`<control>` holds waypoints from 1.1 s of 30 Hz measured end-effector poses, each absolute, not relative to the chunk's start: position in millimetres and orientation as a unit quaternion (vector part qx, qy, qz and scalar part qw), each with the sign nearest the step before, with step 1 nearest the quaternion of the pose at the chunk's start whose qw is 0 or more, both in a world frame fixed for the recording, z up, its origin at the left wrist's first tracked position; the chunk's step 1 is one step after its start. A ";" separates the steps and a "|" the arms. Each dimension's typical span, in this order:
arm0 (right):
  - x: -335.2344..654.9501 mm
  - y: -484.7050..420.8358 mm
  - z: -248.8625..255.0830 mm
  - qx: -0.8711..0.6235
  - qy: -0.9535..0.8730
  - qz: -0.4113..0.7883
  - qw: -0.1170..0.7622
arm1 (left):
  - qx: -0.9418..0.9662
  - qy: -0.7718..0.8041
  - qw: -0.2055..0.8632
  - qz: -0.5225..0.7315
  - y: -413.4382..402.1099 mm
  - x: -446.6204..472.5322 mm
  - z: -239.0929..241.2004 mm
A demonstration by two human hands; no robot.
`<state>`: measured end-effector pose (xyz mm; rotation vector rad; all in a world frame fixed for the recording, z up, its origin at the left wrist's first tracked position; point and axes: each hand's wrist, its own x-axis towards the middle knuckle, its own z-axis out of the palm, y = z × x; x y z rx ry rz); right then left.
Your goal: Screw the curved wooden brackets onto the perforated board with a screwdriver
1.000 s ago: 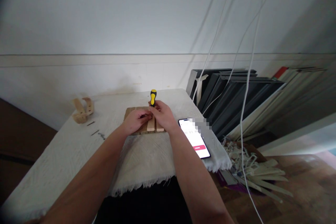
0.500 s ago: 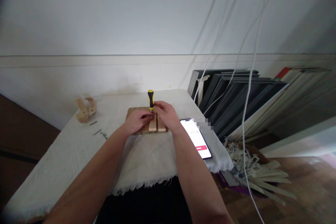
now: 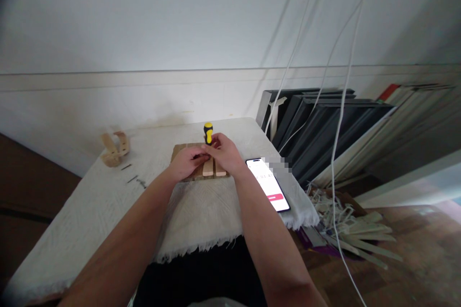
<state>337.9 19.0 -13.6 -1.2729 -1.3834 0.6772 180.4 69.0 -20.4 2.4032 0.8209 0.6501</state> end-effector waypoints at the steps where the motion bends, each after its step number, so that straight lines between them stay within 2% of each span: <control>1: 337.7 19.4 -14.2 -0.533 -0.578 0.290 0.546 | 0.885 0.302 0.260 0.239 68.8 180.3 -19.5; 6: 335.9 18.5 -13.6 -0.492 -0.569 0.334 0.568 | 0.881 0.302 0.274 0.240 69.2 180.1 -18.8; 17: 339.2 19.9 -13.1 -0.524 -0.555 0.297 0.574 | 0.845 0.351 0.325 0.240 67.9 176.9 -18.9; 24: 341.2 13.2 -7.5 -0.492 -0.559 0.353 0.566 | 0.846 0.353 0.305 0.257 67.8 178.6 -21.6; 33: 340.5 21.8 -13.3 -0.570 -0.555 0.257 0.549 | 0.857 0.337 0.297 0.252 70.2 179.8 -22.1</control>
